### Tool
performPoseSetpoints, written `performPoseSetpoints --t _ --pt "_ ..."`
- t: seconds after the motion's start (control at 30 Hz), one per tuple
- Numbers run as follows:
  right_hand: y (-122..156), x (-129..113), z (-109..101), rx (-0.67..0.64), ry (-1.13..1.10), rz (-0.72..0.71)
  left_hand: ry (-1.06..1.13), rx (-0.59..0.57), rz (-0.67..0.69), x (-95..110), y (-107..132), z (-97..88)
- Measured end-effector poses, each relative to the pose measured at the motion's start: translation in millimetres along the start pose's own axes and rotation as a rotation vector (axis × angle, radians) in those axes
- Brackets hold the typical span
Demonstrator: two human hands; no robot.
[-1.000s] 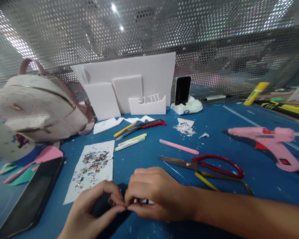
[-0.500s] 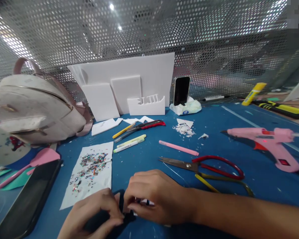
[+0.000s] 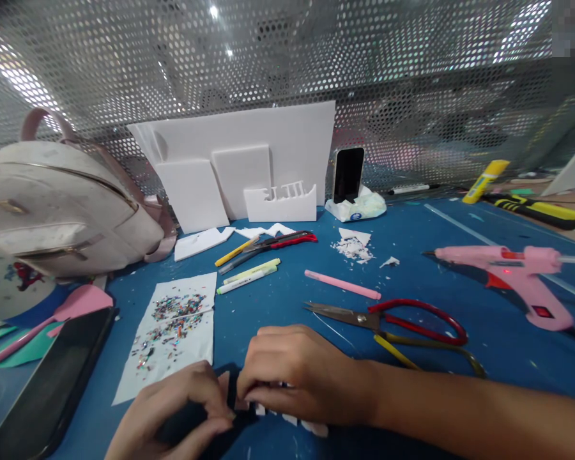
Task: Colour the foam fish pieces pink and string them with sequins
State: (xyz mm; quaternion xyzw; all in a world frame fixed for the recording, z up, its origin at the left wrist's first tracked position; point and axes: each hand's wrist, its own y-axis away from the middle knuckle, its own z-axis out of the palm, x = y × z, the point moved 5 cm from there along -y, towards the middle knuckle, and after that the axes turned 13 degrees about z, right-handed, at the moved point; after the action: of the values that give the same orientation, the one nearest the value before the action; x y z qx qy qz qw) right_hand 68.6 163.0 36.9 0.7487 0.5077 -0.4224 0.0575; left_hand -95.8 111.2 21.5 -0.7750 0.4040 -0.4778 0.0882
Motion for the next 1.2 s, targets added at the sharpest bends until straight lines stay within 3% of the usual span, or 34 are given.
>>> performPoseSetpoints --t 0.27,0.5,0.6,0.7,0.8,0.93,1.03,1.2 --pt "0.8 -0.4 -1.8 0.034 -0.042 0.009 -0.041 0.024 -0.046 1.1 0.3 -3.6" --pt "1.7 1.3 -3.0 0.036 -0.032 0.049 -0.089 -0.004 0.046 8.7 -2.3 -4.4" --pt "1.9 0.2 -3.8 0.065 -0.020 0.039 -0.131 -0.010 0.087 13.3 -8.1 -14.9" --pt "1.3 1.8 -6.2 0.100 -0.033 0.095 -0.251 0.008 0.096 10.6 -16.6 -41.6" --pt "0.7 4.8 -8.8 0.120 -0.067 0.173 -0.406 -0.020 -0.007 -8.9 -22.8 -76.6" --pt "0.2 6.2 -9.4 0.119 -0.092 0.202 -0.469 -0.182 -0.335 -51.5 -15.1 -110.1" --pt "-0.2 6.7 -8.9 0.123 -0.107 0.207 -0.487 -0.305 -0.464 -67.3 -3.4 -117.9" --pt "-1.3 5.7 -7.7 0.116 -0.093 0.195 -0.543 -0.358 -0.468 -65.5 3.4 -116.9"
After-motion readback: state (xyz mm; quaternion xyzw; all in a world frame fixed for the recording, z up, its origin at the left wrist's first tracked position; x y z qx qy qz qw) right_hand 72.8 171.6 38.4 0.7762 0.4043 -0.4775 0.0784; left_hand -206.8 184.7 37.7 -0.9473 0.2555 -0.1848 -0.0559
